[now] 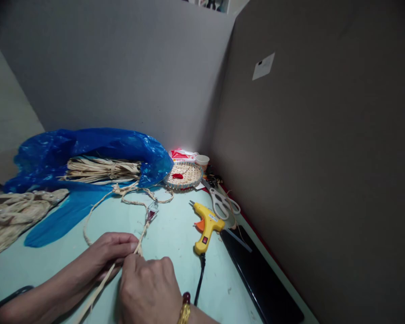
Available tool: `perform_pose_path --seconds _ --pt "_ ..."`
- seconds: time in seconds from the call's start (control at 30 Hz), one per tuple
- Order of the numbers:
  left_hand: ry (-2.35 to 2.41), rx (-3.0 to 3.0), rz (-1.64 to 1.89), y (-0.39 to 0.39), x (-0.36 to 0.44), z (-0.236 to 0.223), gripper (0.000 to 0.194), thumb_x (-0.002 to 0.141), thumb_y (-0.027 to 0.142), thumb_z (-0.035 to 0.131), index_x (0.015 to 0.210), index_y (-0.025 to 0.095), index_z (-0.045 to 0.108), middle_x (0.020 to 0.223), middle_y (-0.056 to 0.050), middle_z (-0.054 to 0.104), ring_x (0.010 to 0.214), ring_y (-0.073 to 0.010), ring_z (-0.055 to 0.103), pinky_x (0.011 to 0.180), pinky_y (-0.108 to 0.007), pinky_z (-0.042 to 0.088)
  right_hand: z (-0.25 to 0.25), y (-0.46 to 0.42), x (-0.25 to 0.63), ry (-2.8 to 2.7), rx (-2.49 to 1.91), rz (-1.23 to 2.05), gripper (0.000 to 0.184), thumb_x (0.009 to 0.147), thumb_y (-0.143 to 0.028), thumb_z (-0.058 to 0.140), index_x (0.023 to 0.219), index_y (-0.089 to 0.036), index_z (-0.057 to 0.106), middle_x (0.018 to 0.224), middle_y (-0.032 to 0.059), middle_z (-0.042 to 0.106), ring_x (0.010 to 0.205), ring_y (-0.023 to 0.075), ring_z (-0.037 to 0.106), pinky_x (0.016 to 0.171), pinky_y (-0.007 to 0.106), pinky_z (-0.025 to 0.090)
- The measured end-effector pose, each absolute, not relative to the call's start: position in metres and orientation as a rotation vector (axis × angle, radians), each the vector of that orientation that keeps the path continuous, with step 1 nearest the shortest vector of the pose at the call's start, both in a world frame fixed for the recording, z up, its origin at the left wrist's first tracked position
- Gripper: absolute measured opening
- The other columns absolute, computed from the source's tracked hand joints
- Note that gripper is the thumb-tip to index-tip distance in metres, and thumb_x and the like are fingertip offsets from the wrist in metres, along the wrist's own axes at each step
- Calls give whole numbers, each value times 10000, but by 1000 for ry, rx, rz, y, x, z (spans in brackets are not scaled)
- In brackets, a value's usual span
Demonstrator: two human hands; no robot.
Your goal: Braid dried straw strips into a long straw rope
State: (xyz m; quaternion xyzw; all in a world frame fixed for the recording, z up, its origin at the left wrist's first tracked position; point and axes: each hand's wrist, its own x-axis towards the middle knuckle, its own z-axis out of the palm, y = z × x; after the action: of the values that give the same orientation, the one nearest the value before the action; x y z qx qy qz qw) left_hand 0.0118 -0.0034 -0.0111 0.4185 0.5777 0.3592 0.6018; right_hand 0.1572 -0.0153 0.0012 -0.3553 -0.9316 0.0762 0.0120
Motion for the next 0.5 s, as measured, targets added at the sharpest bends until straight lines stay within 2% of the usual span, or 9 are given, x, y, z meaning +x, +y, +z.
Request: perform_pose_path --seconds 0.07,0.13,0.2,0.27,0.33,0.4,0.5 --pt "1276 965 845 -5 11 -10 287 682 426 653 634 154 575 464 100 371 415 -54 215 421 -201 132 1 -15 158 -2914 -1054 178 362 711 -191 576 1057 -85 565 856 139 684 635 255 633 454 307 237" --pt "1242 975 875 -7 10 -9 284 685 402 684 639 138 591 502 77 434 467 -67 306 458 -187 211 5 -14 161 -2842 -1021 199 258 770 -215 558 1000 -108 600 800 120 686 629 242 628 479 304 286" --pt "1252 978 910 -8 10 -9 275 684 381 705 624 137 593 503 79 443 492 -71 331 488 -181 250 11 -10 167 -2666 -1060 300 175 851 -284 519 887 -156 633 758 86 683 672 228 625 558 305 348" --pt "1278 961 914 -9 11 -8 252 688 361 708 627 145 593 486 90 441 475 -68 323 487 -182 259 16 -3 174 -2397 -1158 428 239 900 -356 495 830 -184 646 787 66 687 765 216 624 667 304 386" --pt "1268 949 894 -10 12 -7 204 689 328 706 681 145 616 525 73 511 499 -80 380 513 -189 296 17 7 178 -2206 -1214 647 232 878 -386 549 867 -178 651 825 62 690 802 203 622 692 281 400" --pt "1231 989 875 -10 12 -7 187 709 315 685 709 137 628 605 34 590 574 -109 459 557 -204 328 12 15 179 -2117 -1150 1000 231 857 -380 575 897 -160 635 799 56 688 780 189 635 665 249 415" --pt "1191 1136 850 -8 12 -9 238 762 359 618 694 131 624 623 0 623 617 -140 496 585 -227 336 3 21 177 -2015 -1002 1478 185 896 -306 483 865 -156 586 671 13 640 664 151 646 611 214 426"
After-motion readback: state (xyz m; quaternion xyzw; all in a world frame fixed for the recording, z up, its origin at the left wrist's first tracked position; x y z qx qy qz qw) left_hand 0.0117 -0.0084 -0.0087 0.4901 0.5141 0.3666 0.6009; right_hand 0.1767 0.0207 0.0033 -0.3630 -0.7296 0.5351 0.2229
